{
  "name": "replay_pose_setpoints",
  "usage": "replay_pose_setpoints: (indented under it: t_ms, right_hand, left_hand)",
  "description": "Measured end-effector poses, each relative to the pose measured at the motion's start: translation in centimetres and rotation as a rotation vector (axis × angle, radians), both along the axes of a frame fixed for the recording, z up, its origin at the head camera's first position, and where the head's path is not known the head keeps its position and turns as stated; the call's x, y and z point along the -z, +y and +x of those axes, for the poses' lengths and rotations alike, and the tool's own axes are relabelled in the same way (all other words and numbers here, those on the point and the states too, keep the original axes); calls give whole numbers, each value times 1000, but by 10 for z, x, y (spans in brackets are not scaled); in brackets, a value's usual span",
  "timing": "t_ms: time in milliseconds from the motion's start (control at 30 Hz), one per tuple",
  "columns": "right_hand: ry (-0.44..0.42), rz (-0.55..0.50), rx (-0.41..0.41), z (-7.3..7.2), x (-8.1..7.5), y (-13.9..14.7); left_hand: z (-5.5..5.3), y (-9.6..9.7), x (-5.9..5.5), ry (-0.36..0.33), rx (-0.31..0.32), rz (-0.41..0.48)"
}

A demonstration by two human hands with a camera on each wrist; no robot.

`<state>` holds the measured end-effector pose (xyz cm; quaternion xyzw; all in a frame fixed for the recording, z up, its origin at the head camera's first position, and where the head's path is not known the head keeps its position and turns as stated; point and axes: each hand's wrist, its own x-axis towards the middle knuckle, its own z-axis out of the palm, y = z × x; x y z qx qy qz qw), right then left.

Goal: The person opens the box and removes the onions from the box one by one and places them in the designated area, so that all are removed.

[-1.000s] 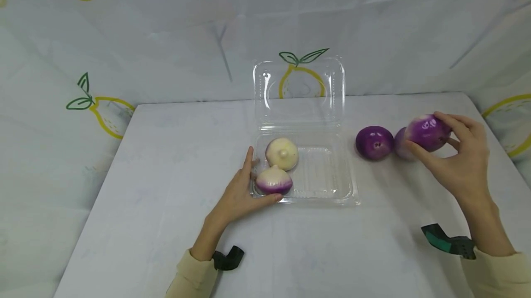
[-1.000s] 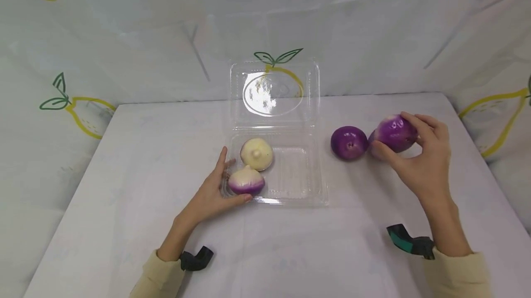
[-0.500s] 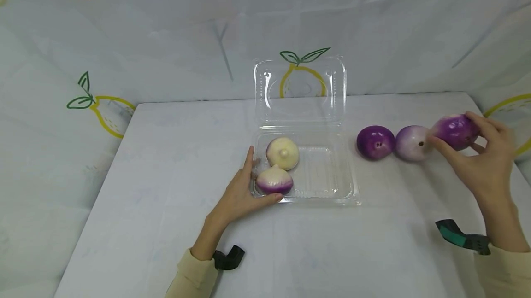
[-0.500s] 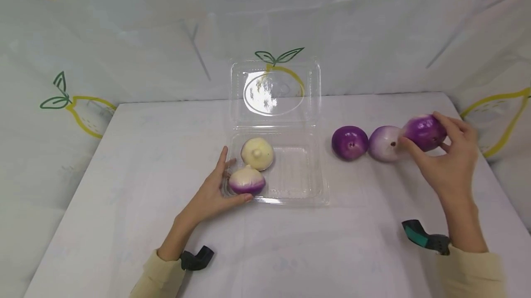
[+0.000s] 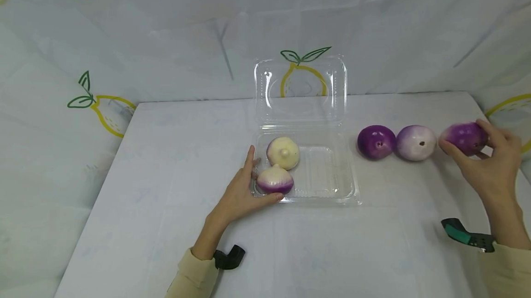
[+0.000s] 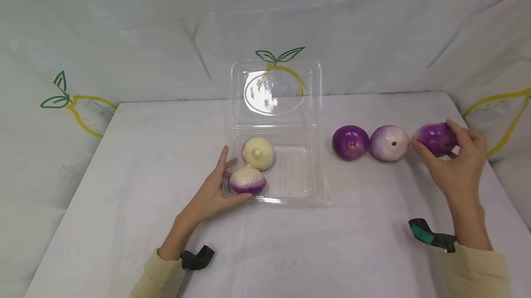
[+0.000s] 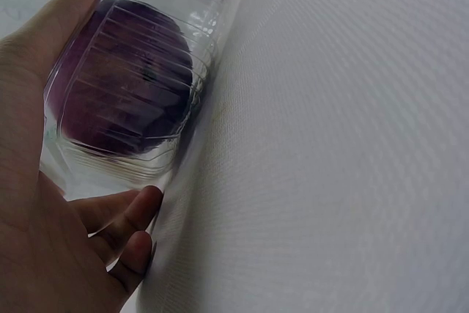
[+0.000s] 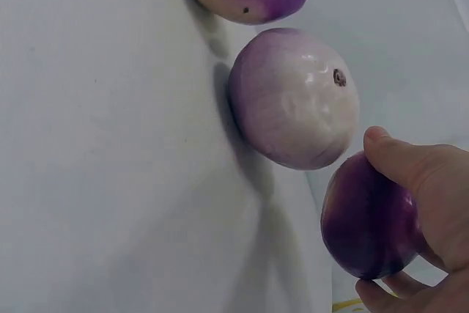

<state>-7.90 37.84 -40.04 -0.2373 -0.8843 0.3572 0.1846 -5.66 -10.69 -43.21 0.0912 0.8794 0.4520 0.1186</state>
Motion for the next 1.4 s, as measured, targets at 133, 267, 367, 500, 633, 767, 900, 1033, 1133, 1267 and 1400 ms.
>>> replay_pose_setpoints:
  t_ms: [133,267,367,500,633,767,900,1033,1133,1267,1400]
  right_hand:
    - [-43,42,4,1,7,6]
    - [6,80,-41,0,13,10]
    - [-5,95,-64,0,17,11]
    - [-52,103,-62,1,20,13]
    - [-39,105,-68,0,22,14]
    - [-42,104,-78,0,21,14]
    - [-82,100,-89,0,19,14]
    - [-113,79,-92,1,19,14]
    - [-122,57,-91,1,20,14]
    - [-126,47,-88,1,21,12]
    - [-142,37,-72,1,21,11]
  left_hand:
    - [0,0,1,-3,-1,-1]
    - [0,-1,1,-1,-3,0]
    - [0,-1,1,1,-3,2]
    - [0,0,1,8,1,0]
    - [0,0,2,16,0,-4]
    - [0,0,2,14,-3,-3]
    - [-1,0,3,12,-3,1]
    - [-1,0,2,11,-5,0]
    - [0,0,1,9,-4,-2]
    - [0,0,0,6,-3,-3]
    - [0,0,0,16,-2,-7]
